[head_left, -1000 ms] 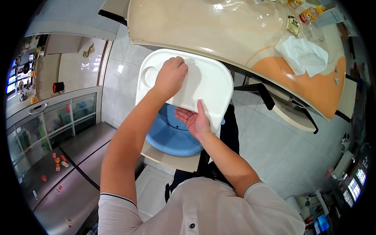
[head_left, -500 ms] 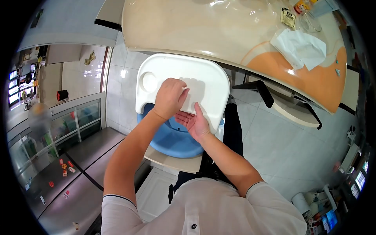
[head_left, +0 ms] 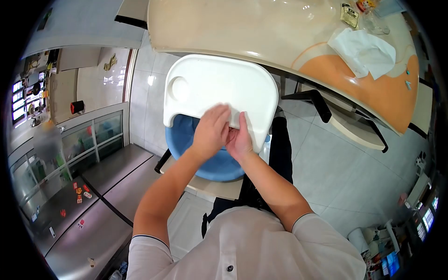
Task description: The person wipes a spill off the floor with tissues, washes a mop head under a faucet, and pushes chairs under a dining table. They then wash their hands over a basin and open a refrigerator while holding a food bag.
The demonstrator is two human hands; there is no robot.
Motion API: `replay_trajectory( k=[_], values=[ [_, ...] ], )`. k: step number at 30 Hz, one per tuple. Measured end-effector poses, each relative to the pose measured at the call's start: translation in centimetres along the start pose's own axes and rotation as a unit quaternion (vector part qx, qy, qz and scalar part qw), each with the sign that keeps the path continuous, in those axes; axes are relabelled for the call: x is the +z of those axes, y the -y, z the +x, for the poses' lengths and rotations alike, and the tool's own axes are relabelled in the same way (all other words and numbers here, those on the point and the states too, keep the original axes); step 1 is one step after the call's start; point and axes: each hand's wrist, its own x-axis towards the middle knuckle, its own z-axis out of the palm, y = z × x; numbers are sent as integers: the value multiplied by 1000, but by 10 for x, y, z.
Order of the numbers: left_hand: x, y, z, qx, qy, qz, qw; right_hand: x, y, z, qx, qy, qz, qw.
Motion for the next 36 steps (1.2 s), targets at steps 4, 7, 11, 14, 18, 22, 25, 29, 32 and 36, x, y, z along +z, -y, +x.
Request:
replay_trajectory(
  k=[4, 7, 11, 14, 18, 22, 25, 29, 32, 36],
  values=[
    [-7, -12, -31, 18, -6, -73, 997, 6, 4, -9, 9, 9, 20, 1000],
    [-1, -10, -34, -44, -42, -67, 996, 5, 0, -3, -12, 18, 21, 1000],
    [16, -16, -24, -31, -27, -6, 999, 14, 1, -5, -32, -28, 6, 999],
    [17, -22, -33, -48, -10, -52, 997, 20, 1, -10, -41, 7, 1, 999],
    [8, -27, -65, 9, -12, -99, 995, 10, 2, -6, -10, 32, -18, 999],
    [13, -21, -52, -26, -35, -74, 996, 8, 0, -9, -47, 58, -40, 996],
    [19, -24, -30, -53, -73, -2, 996, 17, -6, -7, -104, -22, -2, 994],
    [21, -24, -57, -11, -10, -18, 1000, 10, -2, -10, -50, 56, -17, 997],
    [11, -29, -76, -35, 14, -118, 992, 8, -2, -8, -27, 31, -22, 999],
    [13, -27, -56, -41, -35, -55, 997, 7, -3, -9, -77, 57, -75, 993]
  ],
)
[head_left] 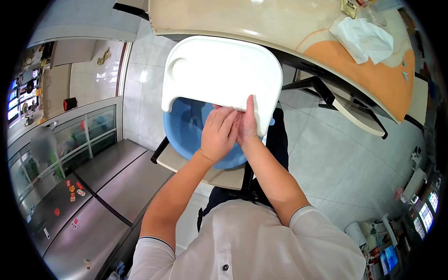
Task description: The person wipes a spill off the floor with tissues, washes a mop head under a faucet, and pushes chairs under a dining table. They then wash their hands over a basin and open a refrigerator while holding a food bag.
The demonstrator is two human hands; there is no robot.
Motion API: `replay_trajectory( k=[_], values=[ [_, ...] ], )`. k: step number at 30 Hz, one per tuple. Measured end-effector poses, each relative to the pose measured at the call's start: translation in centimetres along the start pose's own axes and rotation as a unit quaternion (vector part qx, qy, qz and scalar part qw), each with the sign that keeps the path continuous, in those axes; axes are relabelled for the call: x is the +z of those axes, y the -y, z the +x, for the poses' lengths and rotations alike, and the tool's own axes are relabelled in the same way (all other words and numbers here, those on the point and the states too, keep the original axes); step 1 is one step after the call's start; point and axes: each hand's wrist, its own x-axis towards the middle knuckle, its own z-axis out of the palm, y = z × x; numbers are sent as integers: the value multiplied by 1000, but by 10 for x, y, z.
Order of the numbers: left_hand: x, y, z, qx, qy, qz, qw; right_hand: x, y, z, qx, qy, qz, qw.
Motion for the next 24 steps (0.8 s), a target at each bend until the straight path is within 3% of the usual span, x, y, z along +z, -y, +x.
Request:
replay_trajectory(
  k=[1, 3, 5, 7, 10, 16, 24],
  values=[
    [2, -1, 9, 32, -39, 51, 997, -2, -1, 1, -1, -1, -3, 1000],
    [2, -5, 17, 54, -16, 64, 996, -3, -4, 3, 29, -78, 38, 996],
    [2, -5, 12, 76, 6, 78, 994, 3, 0, -6, 19, -53, 27, 998],
    [-3, 2, -6, 86, 18, -37, 995, 6, 3, -7, 4, -27, 19, 999],
    [-11, 4, -12, 60, -1, -53, 997, 0, 0, -4, 36, -30, 64, 997],
    [-2, 11, -11, 66, 16, 9, 998, 8, -2, -7, 3, -38, 53, 998],
    [-8, 11, -25, 53, 13, -24, 998, -2, -15, -19, -43, -106, -100, 988]
  ],
)
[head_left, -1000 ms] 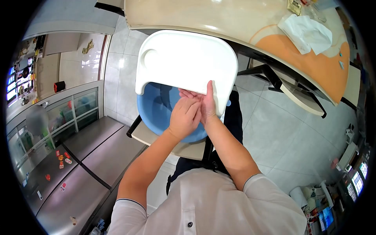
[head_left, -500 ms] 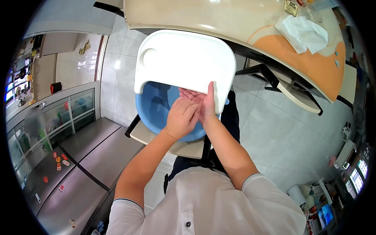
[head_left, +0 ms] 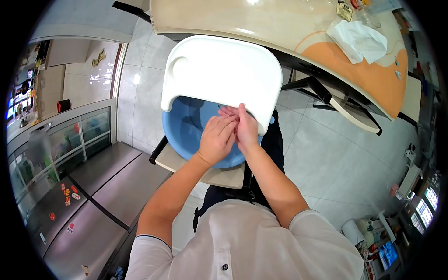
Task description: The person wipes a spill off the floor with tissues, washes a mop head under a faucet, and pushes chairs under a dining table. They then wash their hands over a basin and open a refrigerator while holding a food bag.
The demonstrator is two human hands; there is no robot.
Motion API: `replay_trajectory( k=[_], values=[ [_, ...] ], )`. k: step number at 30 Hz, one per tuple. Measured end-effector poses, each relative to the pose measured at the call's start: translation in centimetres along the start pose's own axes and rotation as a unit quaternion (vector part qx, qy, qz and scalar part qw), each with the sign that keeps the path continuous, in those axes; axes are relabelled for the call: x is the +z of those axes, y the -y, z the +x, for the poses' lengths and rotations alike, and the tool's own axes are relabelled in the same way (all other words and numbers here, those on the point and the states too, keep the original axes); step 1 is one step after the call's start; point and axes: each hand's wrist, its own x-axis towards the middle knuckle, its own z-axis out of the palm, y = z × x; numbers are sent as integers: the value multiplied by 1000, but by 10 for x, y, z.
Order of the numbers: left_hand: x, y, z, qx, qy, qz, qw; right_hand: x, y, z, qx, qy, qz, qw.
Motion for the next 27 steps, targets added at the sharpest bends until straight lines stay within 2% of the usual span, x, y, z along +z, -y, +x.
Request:
replay_trajectory(
  k=[3, 5, 7, 10, 12, 13, 15, 19, 25, 27],
  values=[
    [-6, 3, 2, -7, -27, -25, 999, -1, -1, -4, -43, 20, -45, 998],
    [-13, 12, 8, -10, -53, -34, 998, 2, 4, -9, -35, 27, -54, 998],
    [-21, 30, 19, -80, -146, 15, 986, 7, 11, -20, -27, 31, -63, 997],
    [-28, 67, 52, -96, -173, 67, 978, 10, 24, -39, 5, 63, -73, 995],
    [-29, 80, 60, -68, -76, 144, 984, 11, 27, -50, 21, 51, -64, 996],
    [-29, 80, 54, -73, -80, 141, 984, 9, 29, -54, 23, 50, -71, 996],
    [-28, 78, 44, -24, -13, 154, 988, 1, 36, -61, 16, 38, -39, 998],
    [-30, 85, 37, 1, -33, 169, 985, -6, 54, -70, 19, 45, -52, 997],
    [-45, 87, 25, -19, 27, 162, 986, -18, 69, -80, 46, 55, -49, 996],
    [-48, 83, 25, -43, -57, 143, 987, -18, 75, -82, 48, 65, -53, 995]
  ],
)
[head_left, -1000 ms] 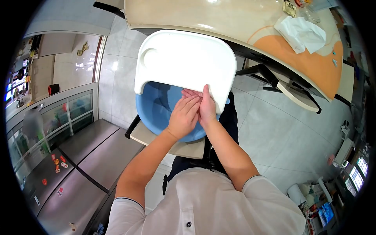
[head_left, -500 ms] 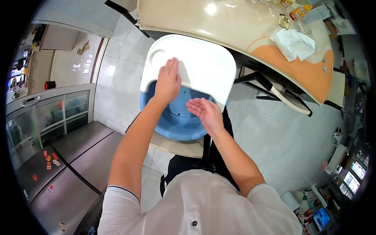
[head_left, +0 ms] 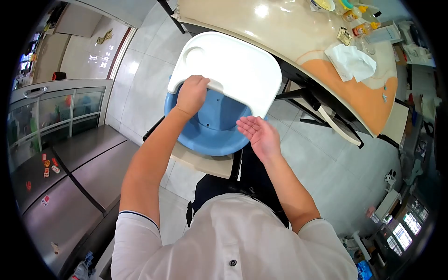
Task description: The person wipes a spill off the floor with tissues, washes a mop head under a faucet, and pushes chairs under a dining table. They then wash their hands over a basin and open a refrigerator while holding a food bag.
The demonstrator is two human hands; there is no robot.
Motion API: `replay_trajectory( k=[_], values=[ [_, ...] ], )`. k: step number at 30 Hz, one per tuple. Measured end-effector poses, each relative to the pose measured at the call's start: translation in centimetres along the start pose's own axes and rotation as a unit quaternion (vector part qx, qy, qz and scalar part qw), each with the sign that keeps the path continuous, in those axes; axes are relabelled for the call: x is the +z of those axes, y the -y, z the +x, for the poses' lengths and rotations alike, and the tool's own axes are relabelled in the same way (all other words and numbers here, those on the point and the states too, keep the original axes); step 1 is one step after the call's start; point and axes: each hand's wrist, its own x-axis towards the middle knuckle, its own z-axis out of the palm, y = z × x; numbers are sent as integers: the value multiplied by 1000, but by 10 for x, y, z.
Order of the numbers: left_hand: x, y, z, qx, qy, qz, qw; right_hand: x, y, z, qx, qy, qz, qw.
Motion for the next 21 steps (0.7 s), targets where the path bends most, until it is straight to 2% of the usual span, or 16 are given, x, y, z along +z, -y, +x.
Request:
replay_trajectory(
  k=[1, 2, 3, 4, 6, 8, 9, 11, 12, 14, 15, 17, 21],
  values=[
    [-1, -6, -3, -3, -2, 2, 1000, 0, 2, -4, 5, 5, -1, 1000],
    [-6, -18, -9, -158, -38, -95, 982, -1, 4, -10, 12, 8, -1, 1000],
    [-12, -29, -19, -308, -74, -189, 929, 0, 5, -16, 16, 10, -1, 1000],
    [-10, -34, -37, -311, -76, -185, 929, 0, 7, -21, 22, 11, -12, 1000],
    [7, -35, -85, -446, -66, -315, 835, 1, 14, -26, 28, 22, -27, 999],
    [1, -53, -113, -450, 33, -240, 859, -6, 15, -32, 38, 44, -31, 998],
    [3, -56, -117, -451, 30, -242, 859, -9, 14, -36, 38, 45, -34, 998],
    [14, -54, -119, -382, 235, -109, 887, -11, 14, -38, 40, 37, -61, 997],
    [33, -45, -122, -378, 232, -115, 889, -9, 13, -41, 34, 36, -66, 997],
    [72, -31, -127, -392, 312, -75, 862, -7, 9, -54, 32, 7, -77, 996],
    [79, -31, -123, -392, 317, -86, 859, -7, 5, -61, 26, -10, -87, 996],
    [93, -36, -112, -408, 403, -67, 817, -8, -4, -75, 22, -43, -88, 995],
    [99, -47, -101, -417, 423, -72, 801, -17, -26, -95, -2, -93, -62, 994]
  ],
)
